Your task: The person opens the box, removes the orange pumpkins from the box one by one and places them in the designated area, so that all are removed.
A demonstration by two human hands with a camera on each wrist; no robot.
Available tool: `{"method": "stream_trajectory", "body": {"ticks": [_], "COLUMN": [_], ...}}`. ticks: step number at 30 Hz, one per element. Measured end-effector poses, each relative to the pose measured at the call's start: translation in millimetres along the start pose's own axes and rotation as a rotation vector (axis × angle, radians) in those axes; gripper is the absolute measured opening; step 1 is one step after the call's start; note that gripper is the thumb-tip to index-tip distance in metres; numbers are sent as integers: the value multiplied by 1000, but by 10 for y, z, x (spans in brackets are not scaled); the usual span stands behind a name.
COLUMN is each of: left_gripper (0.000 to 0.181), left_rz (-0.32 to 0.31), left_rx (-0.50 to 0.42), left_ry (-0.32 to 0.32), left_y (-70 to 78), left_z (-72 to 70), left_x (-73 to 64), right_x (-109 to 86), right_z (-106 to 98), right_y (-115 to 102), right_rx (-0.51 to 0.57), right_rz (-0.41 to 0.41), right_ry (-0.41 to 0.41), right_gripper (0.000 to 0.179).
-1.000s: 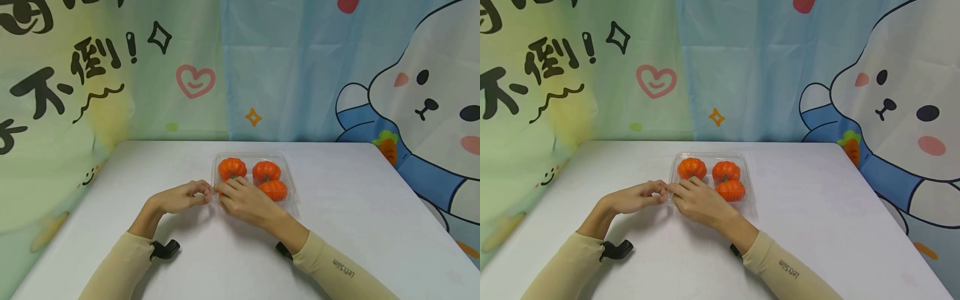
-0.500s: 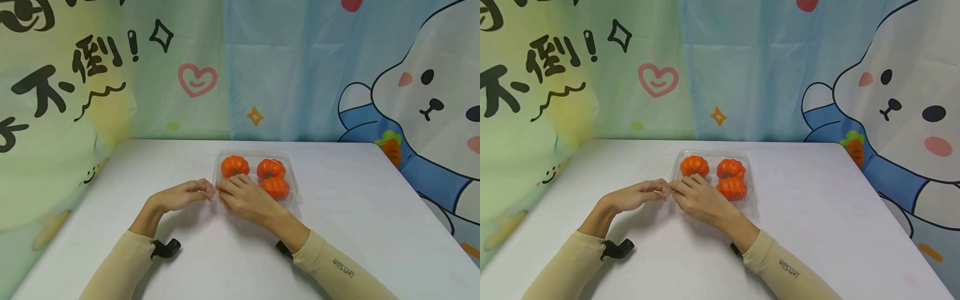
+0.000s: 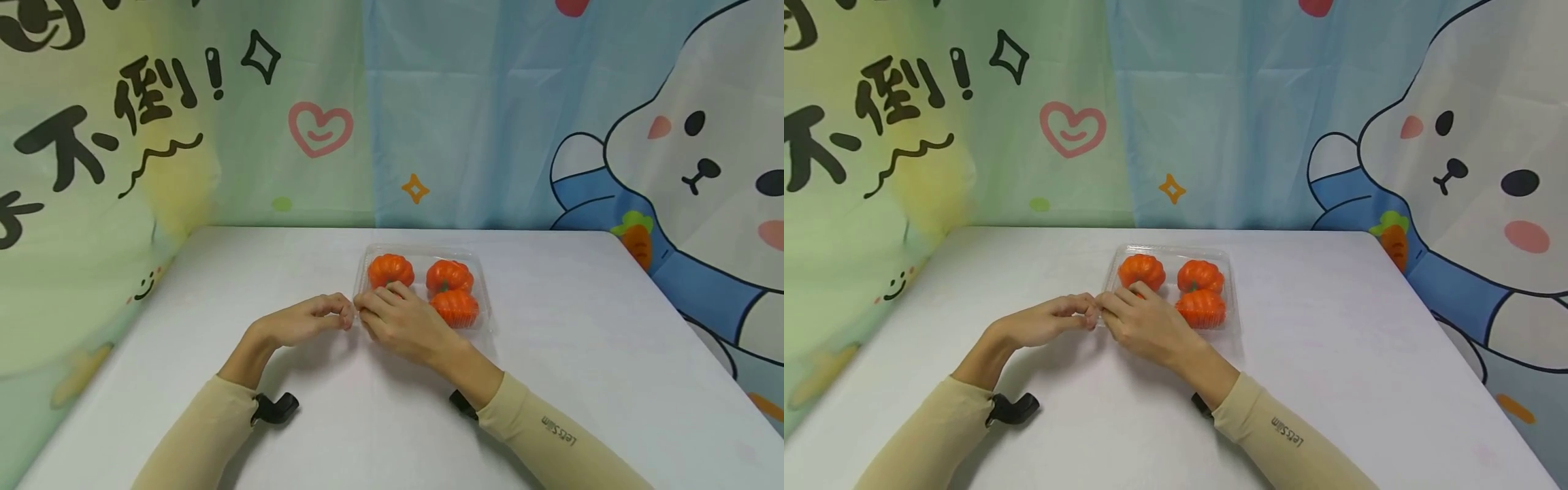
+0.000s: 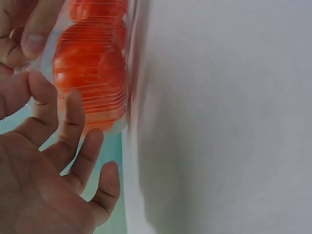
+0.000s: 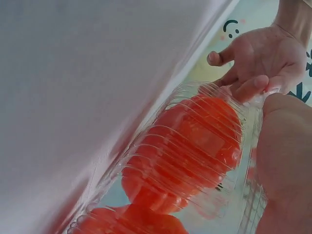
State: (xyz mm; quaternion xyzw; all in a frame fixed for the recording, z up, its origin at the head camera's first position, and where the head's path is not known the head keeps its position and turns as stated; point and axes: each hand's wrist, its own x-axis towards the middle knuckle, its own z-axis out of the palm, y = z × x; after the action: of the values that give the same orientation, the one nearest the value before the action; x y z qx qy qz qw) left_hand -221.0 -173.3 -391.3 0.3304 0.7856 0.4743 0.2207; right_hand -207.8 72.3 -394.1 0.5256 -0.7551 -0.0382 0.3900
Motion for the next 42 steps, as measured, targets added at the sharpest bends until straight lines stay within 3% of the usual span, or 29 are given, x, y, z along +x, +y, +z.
{"method": "stream_trajectory", "body": {"ticks": [3,9,18,26,31,37,42], "left_gripper": [21,19,20,16,18,19,17], "left_rz": [-1,-47,-68,-86,-80,-131,-136], "left_rx": [31,107,120,92,111,115,95], "left_ry": [9,-1,18,10,-5,7,-1], "left_y": [-30,-87,-38,-68,-76,-42,-45], "left_z": [-1,-22,-62,-39,-44,-57,-39], "left_x": [-10,-24,-27,-16,17,11,24], "right_x": [13,113,111,-34,-177,-361,-536], "right_z": [31,-21,-87,-151,-209,-304,-407], "right_y": [13,77,94,160,218,306,371], "right_rx": [11,76,45,96,121,141,123], "right_rz": [-30,33,40,98,157,212,262], "right_ry": [13,80,82,7,-35,-104,-173], "right_gripper": [16,12,14,18,30,50,57]}}
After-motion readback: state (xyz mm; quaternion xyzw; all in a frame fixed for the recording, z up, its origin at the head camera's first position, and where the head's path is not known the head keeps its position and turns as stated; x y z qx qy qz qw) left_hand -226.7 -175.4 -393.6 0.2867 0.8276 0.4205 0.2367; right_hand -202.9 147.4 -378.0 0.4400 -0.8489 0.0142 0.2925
